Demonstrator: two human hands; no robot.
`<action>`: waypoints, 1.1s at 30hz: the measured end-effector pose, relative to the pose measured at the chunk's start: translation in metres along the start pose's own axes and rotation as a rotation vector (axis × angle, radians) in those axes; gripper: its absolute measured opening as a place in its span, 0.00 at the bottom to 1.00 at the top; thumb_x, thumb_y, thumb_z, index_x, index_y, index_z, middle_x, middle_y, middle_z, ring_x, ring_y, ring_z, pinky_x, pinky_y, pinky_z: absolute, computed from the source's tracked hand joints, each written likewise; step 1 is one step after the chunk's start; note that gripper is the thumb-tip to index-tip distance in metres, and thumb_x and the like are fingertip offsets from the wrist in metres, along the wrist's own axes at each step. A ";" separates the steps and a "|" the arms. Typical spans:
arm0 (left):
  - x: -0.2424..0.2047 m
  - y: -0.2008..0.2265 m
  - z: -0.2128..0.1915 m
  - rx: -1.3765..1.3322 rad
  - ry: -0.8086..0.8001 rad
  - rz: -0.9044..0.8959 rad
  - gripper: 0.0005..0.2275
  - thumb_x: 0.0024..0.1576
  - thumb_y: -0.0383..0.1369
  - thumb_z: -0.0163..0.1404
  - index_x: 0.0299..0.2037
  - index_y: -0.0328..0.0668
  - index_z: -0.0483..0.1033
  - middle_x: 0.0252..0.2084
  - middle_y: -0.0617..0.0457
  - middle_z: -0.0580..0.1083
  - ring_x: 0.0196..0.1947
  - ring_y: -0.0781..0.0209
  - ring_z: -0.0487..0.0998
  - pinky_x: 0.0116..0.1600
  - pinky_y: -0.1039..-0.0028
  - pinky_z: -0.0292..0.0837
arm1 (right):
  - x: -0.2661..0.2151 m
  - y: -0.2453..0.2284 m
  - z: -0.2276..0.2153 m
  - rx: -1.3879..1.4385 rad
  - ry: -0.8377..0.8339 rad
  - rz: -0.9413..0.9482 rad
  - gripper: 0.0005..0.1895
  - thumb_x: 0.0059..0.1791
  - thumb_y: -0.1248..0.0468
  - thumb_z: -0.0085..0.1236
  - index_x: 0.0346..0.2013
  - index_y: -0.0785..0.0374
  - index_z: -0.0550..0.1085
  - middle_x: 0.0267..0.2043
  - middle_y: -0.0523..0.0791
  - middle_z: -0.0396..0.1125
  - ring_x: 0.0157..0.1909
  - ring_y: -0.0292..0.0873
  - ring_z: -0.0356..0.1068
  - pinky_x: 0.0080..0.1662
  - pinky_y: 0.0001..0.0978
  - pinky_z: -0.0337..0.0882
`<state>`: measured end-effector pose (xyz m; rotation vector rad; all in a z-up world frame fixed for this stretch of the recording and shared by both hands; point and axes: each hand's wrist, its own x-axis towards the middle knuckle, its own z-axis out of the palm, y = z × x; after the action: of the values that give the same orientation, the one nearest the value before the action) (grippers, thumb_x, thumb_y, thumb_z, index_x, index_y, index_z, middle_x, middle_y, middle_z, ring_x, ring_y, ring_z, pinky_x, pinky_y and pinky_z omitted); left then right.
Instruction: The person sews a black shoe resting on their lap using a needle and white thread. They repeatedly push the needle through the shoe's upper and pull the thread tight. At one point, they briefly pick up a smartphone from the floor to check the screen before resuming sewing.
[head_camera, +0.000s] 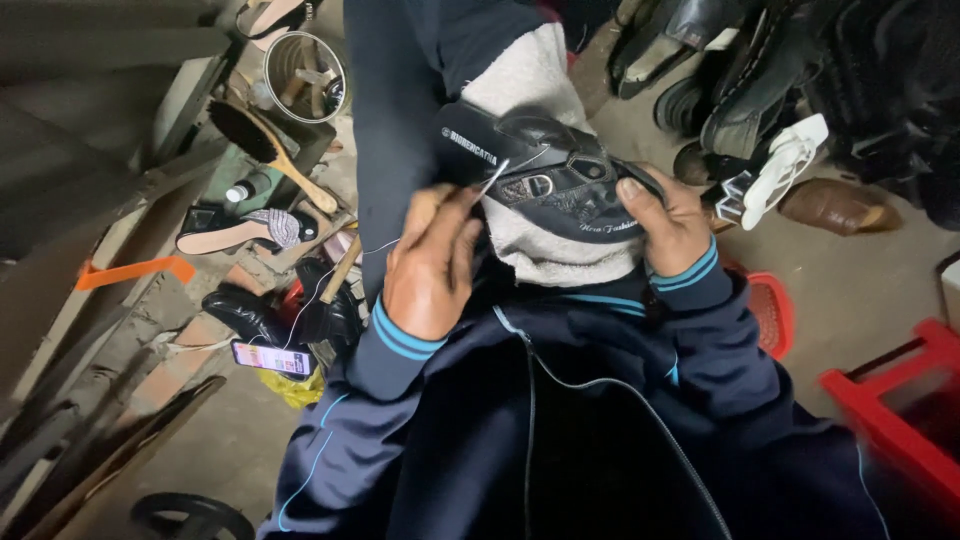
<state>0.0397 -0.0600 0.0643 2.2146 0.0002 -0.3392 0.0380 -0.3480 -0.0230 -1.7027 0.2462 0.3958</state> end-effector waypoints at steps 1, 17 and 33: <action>0.002 0.008 0.000 0.001 -0.006 -0.001 0.14 0.66 0.31 0.47 0.60 0.49 0.74 0.54 0.48 0.74 0.55 0.35 0.76 0.52 0.46 0.76 | 0.001 -0.001 -0.002 0.002 0.003 0.005 0.13 0.59 0.60 0.55 0.49 0.68 0.77 0.44 0.55 0.74 0.55 0.45 0.70 0.57 0.46 0.72; 0.014 0.014 0.037 0.100 0.027 0.160 0.14 0.67 0.33 0.46 0.59 0.60 0.79 0.35 0.50 0.75 0.32 0.36 0.79 0.33 0.50 0.76 | 0.006 0.020 -0.013 0.048 -0.057 0.032 0.17 0.57 0.56 0.57 0.52 0.66 0.78 0.52 0.58 0.73 0.57 0.51 0.71 0.59 0.45 0.71; 0.013 0.021 0.036 0.278 0.069 0.205 0.15 0.64 0.30 0.46 0.57 0.60 0.80 0.35 0.55 0.73 0.30 0.42 0.79 0.34 0.56 0.78 | 0.008 0.002 -0.017 -0.108 -0.142 0.026 0.18 0.59 0.54 0.52 0.54 0.63 0.77 0.48 0.58 0.74 0.54 0.59 0.73 0.58 0.51 0.71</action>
<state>0.0458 -0.1025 0.0564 2.4738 -0.2482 -0.1553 0.0463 -0.3643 -0.0254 -1.7700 0.1457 0.5552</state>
